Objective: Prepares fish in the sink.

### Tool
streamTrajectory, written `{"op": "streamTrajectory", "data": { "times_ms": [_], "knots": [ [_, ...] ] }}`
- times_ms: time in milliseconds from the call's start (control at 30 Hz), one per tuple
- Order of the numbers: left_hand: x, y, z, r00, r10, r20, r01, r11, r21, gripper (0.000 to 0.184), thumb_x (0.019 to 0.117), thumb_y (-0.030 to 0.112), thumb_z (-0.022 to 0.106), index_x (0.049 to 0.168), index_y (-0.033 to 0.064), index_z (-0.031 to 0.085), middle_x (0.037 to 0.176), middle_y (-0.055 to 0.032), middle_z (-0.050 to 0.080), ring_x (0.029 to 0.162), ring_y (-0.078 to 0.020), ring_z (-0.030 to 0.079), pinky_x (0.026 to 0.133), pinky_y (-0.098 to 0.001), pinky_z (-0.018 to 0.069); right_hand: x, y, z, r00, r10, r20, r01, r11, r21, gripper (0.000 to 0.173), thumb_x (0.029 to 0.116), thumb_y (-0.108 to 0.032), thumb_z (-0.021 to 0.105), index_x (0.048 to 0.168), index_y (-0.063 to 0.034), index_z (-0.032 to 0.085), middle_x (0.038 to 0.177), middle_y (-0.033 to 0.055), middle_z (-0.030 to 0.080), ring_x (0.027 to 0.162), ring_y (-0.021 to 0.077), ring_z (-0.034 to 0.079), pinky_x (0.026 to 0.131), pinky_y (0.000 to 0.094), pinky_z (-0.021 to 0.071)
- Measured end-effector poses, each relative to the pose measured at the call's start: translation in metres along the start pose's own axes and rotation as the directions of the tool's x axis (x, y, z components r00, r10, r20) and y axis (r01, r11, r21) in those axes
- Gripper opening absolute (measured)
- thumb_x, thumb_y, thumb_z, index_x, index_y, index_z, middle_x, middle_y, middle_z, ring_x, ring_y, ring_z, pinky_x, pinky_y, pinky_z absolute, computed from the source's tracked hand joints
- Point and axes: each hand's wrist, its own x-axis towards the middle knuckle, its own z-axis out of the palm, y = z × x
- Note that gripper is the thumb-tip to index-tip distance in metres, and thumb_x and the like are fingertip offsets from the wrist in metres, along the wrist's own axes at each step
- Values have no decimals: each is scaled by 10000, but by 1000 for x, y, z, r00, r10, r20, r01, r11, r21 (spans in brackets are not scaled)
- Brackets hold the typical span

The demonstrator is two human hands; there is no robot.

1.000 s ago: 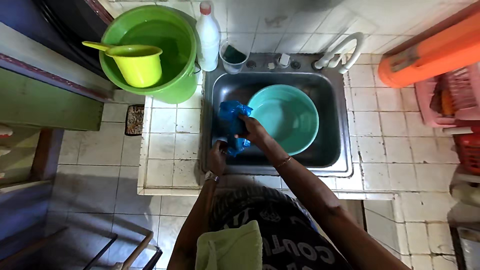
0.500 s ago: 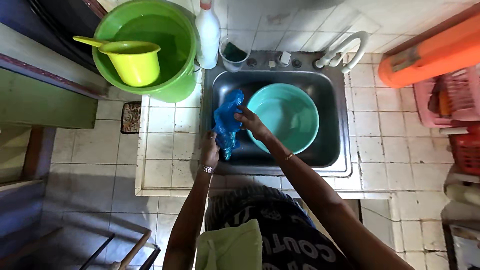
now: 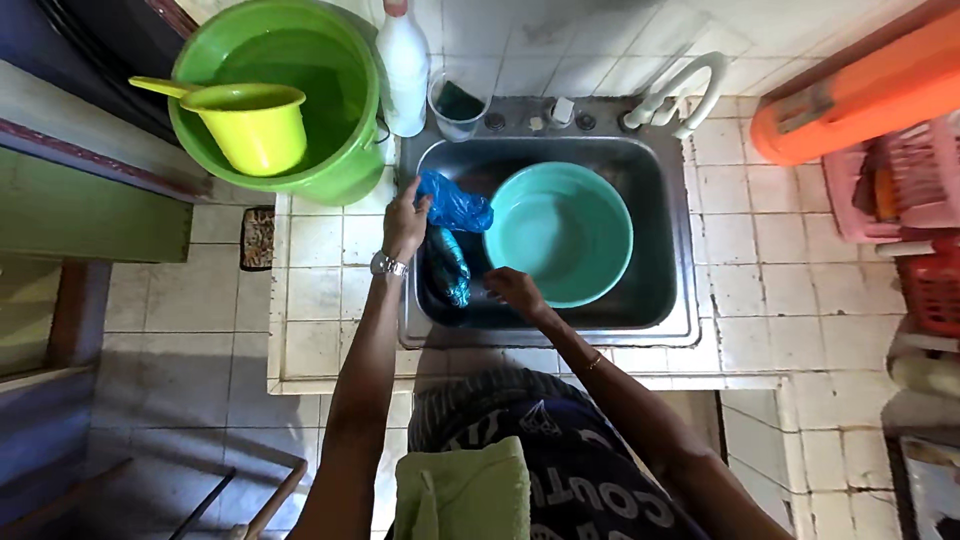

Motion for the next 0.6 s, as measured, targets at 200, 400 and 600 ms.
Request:
{"op": "streamTrajectory", "data": {
  "times_ms": [200, 400, 600],
  "knots": [
    [-76, -17, 56, 936, -348, 57, 343, 863, -371, 660, 1045, 340, 582, 1572, 35, 329, 1543, -217, 448, 1372, -363, 486, 1102, -548, 428, -4, 22, 15, 993, 35, 111, -32, 999, -32, 351, 1061, -163, 536, 1330, 54, 592, 1194, 219, 674, 1002, 257, 694, 900, 406, 566],
    [-65, -55, 138, 872, -489, -2, 489, 872, -10, 1093, 864, 403, 815, 1604, -42, 144, 1598, -335, 266, 1467, -456, 329, 1185, -558, 320, -9, 30, 3, 992, 92, 81, -96, 995, 36, 338, 1077, -172, 506, 1341, 24, 588, 1194, 191, 678, 971, 224, 697, 844, 383, 575],
    [-42, -58, 162, 896, -440, 64, 383, 836, 392, 1065, 811, 278, 836, 1634, 108, 183, 1594, -303, 290, 1418, -517, 356, 1042, -682, 405, -15, 35, -2, 993, 112, 35, -116, 985, 125, 336, 1071, -181, 528, 1335, 18, 592, 1174, 165, 692, 942, 198, 704, 810, 353, 583]
  ]
}}
